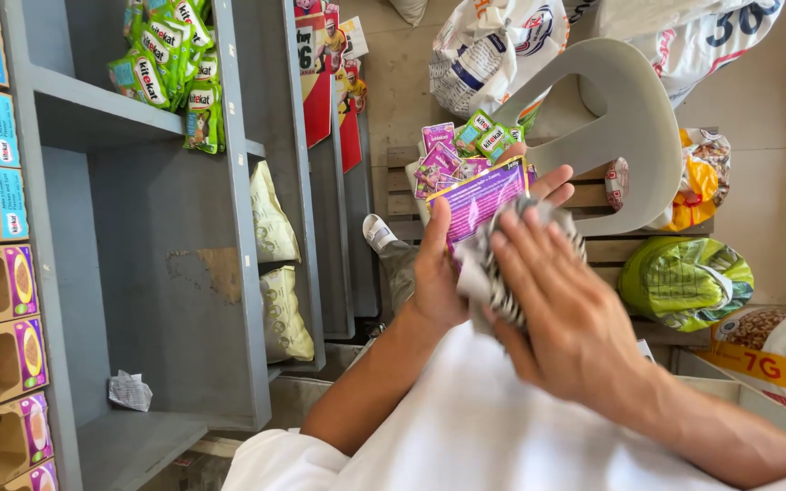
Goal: Wiping individual cat food pouches with a cloth before placing them on a shelf.
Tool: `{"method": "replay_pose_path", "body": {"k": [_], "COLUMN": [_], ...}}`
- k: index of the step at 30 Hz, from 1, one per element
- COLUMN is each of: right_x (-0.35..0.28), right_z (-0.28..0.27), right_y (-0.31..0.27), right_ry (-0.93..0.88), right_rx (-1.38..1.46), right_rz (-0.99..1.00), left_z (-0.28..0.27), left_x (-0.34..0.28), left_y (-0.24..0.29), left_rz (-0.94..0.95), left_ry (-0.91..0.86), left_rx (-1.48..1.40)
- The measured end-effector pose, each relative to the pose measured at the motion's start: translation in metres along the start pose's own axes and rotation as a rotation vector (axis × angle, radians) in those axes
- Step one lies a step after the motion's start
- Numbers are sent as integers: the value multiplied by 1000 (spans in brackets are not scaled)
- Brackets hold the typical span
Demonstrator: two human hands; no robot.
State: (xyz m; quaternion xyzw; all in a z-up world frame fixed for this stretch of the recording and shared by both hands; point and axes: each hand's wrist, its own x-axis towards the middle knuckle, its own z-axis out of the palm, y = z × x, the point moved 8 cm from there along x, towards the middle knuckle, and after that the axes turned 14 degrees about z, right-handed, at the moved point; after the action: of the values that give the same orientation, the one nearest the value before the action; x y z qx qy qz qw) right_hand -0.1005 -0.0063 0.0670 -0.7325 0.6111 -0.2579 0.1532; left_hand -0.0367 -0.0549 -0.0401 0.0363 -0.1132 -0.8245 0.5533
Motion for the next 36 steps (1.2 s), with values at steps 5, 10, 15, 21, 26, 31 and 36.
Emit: {"method": "replay_pose_path", "body": {"k": [5,10,15,21,26,31,36], "right_x": [0,-16,-6,-15,-13,-1,-6], "right_z": [1,11,12,15,13,7,8], "right_y": [1,-8,7,0,-16,-5,-14], "right_ry": [-15,-66,-83,-105,-164,-64,-126], "right_rx": [8,18,18,-59,4,-32,52], "right_rz": [20,-97,-124,-188,-239,-154,-189], "left_z": [20,6,1,-1,-30,3,30], "left_x": [8,7,4,2,7,2,11], "left_y": [2,-6,-5,-2,-6,0,2], "left_rz": [-88,-99,-61,8,-6,11,0], "left_ry": [155,119,117,56,28,46,-17], "left_rx": [62,-44,7,-224,-81,-172,-236]}}
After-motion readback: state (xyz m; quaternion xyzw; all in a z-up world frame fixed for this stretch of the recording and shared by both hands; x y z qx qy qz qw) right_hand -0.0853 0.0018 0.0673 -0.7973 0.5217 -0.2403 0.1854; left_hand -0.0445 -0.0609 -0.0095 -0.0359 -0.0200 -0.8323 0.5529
